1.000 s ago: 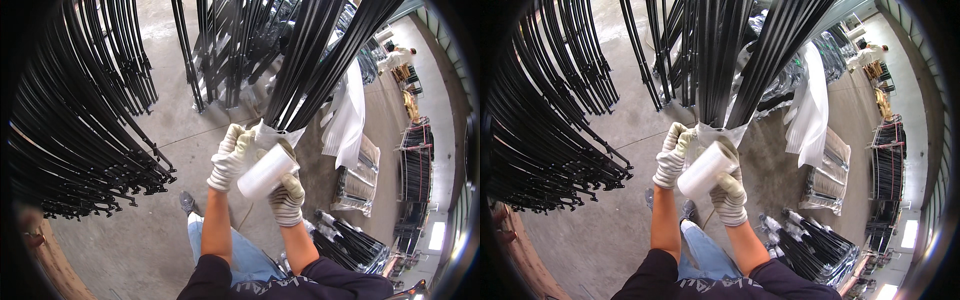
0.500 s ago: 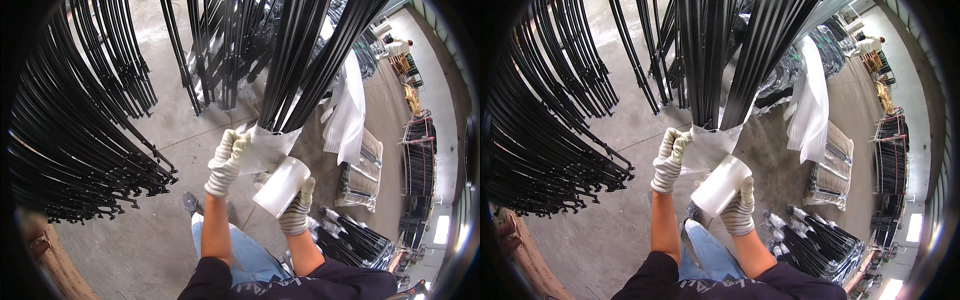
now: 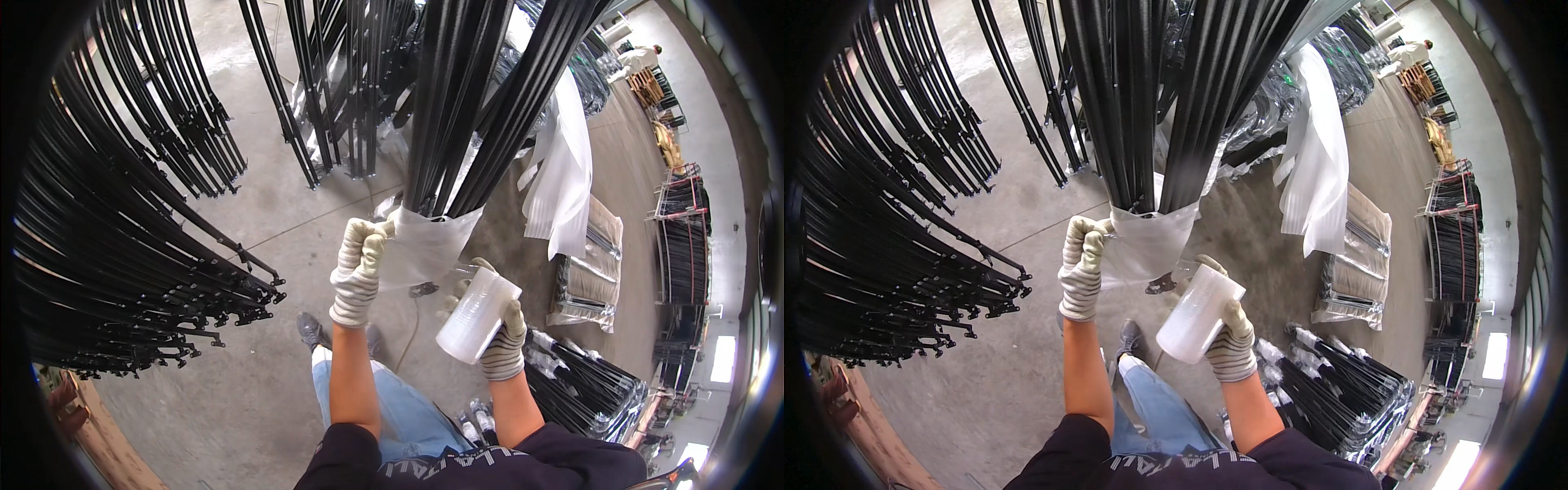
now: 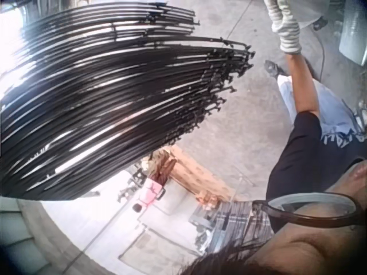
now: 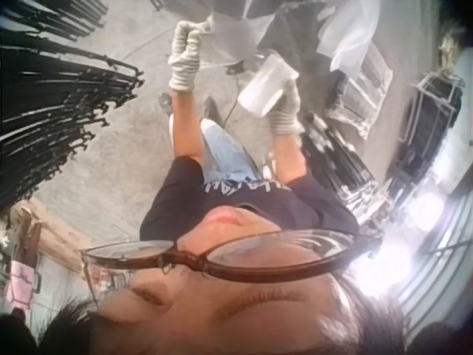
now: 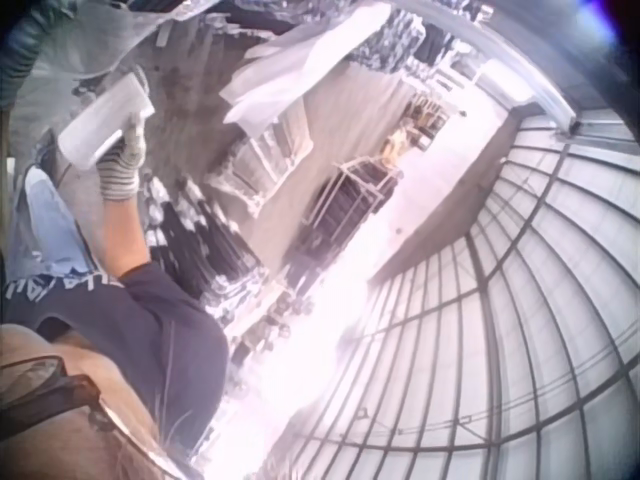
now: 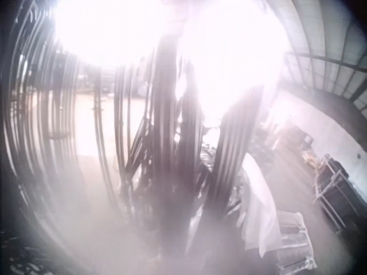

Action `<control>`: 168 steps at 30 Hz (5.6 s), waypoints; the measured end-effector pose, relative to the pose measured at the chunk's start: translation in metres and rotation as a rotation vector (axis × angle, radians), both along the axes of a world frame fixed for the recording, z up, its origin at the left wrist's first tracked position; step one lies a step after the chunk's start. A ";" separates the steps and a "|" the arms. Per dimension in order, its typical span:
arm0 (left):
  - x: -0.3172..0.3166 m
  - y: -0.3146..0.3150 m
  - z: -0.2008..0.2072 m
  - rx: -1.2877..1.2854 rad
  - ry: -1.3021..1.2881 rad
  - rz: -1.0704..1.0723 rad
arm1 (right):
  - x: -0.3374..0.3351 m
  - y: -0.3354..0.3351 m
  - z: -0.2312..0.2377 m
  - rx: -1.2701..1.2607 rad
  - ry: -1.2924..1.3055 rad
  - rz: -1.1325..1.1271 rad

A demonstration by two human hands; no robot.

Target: The person wraps a bundle of black metal rods with foam padding and then secures it by winding plastic film from a roll around the ends.

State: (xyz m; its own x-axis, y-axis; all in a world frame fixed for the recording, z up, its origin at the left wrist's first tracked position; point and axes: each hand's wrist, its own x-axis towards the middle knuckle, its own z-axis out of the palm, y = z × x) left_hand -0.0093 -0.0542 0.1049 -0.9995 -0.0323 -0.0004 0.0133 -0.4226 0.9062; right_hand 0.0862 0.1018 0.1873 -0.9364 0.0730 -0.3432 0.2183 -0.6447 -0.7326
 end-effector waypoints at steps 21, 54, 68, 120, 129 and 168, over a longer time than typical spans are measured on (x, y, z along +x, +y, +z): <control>-0.025 0.017 0.005 0.010 -0.007 0.177 | -0.009 0.027 -0.003 -0.815 0.052 -0.057; -0.069 0.055 0.002 0.265 0.041 -0.244 | -0.140 0.010 0.009 0.491 0.004 -0.017; -0.064 0.071 0.020 0.722 0.027 -0.203 | -0.106 -0.057 0.013 1.539 0.225 -0.536; -0.056 0.012 0.119 -0.633 0.302 -0.408 | -0.118 -0.005 0.001 0.022 0.231 -0.258; -0.058 -0.002 0.077 -0.683 0.730 -0.409 | -0.103 -0.001 0.015 0.058 0.073 -0.138; 0.045 -0.021 0.021 -0.507 -0.001 0.085 | -0.108 -0.048 -0.024 0.033 0.338 0.313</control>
